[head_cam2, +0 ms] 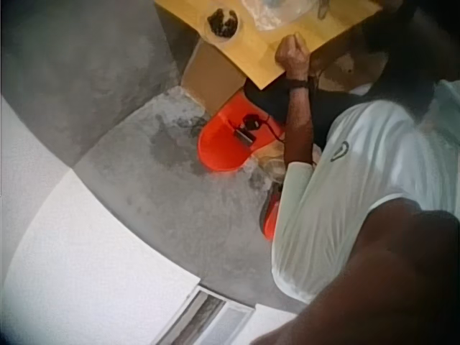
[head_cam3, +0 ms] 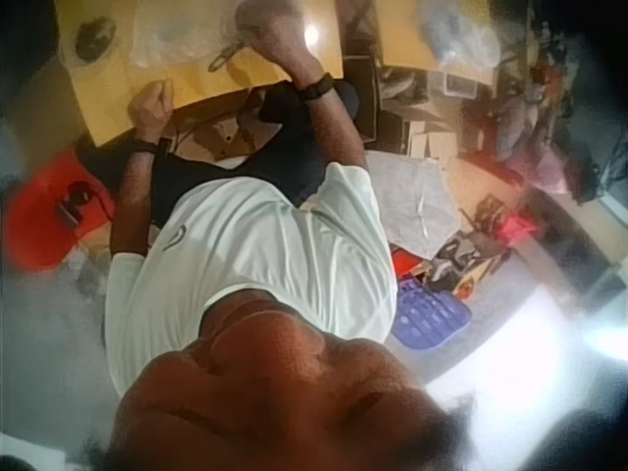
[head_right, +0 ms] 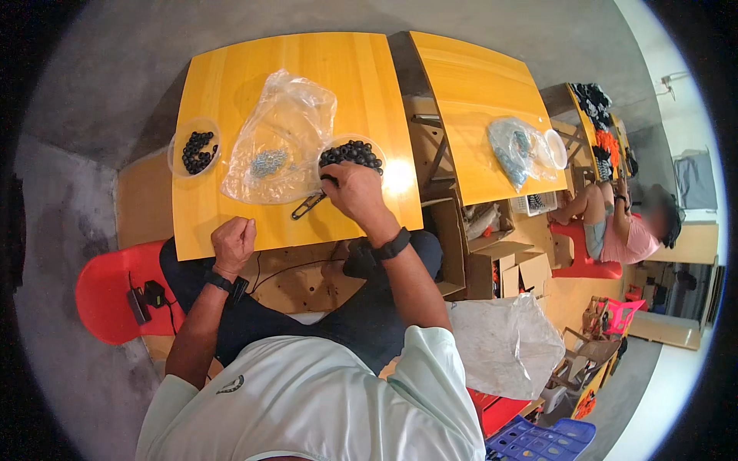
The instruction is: The person assembles small black plastic/rubber parts by hand at a table.
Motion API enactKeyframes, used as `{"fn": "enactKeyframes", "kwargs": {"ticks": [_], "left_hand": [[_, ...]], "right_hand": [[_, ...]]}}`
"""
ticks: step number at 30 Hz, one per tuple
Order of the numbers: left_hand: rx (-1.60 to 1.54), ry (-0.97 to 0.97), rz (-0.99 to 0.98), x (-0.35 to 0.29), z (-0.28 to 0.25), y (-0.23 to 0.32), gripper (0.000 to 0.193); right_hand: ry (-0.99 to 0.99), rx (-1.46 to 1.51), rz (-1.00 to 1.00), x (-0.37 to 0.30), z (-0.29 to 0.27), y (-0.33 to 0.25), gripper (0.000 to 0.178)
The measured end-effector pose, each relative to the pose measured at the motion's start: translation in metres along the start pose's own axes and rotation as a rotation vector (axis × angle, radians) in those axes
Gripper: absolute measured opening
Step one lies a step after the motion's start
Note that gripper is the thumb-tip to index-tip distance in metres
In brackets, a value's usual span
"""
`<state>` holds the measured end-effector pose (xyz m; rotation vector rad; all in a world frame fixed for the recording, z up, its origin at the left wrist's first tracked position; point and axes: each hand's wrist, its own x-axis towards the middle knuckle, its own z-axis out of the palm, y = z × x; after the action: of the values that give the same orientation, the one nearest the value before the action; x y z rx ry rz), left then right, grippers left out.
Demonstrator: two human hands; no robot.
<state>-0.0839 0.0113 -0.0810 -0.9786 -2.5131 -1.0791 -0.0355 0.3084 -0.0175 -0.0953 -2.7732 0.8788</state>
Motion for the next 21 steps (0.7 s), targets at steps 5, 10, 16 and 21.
{"fn": "enactKeyframes", "kwargs": {"ticks": [5,10,16,21], "left_hand": [[0.001,0.001,-0.011,0.0,-0.002,-0.002,0.027],[0.005,0.005,0.001,0.0,-0.003,-0.003,0.026],[0.02,-0.021,0.0,0.0,-0.001,-0.003,0.026],[0.027,-0.024,-0.008,-0.001,-0.002,-0.004,0.025]], "right_hand": [[0.192,-0.098,-0.002,0.002,-0.008,0.017,0.021],[0.153,-0.07,0.101,-0.006,-0.018,0.02,0.021],[0.217,-0.038,0.274,-0.02,-0.026,0.028,0.017],[0.224,0.016,0.458,-0.033,-0.035,0.034,0.013]]}}
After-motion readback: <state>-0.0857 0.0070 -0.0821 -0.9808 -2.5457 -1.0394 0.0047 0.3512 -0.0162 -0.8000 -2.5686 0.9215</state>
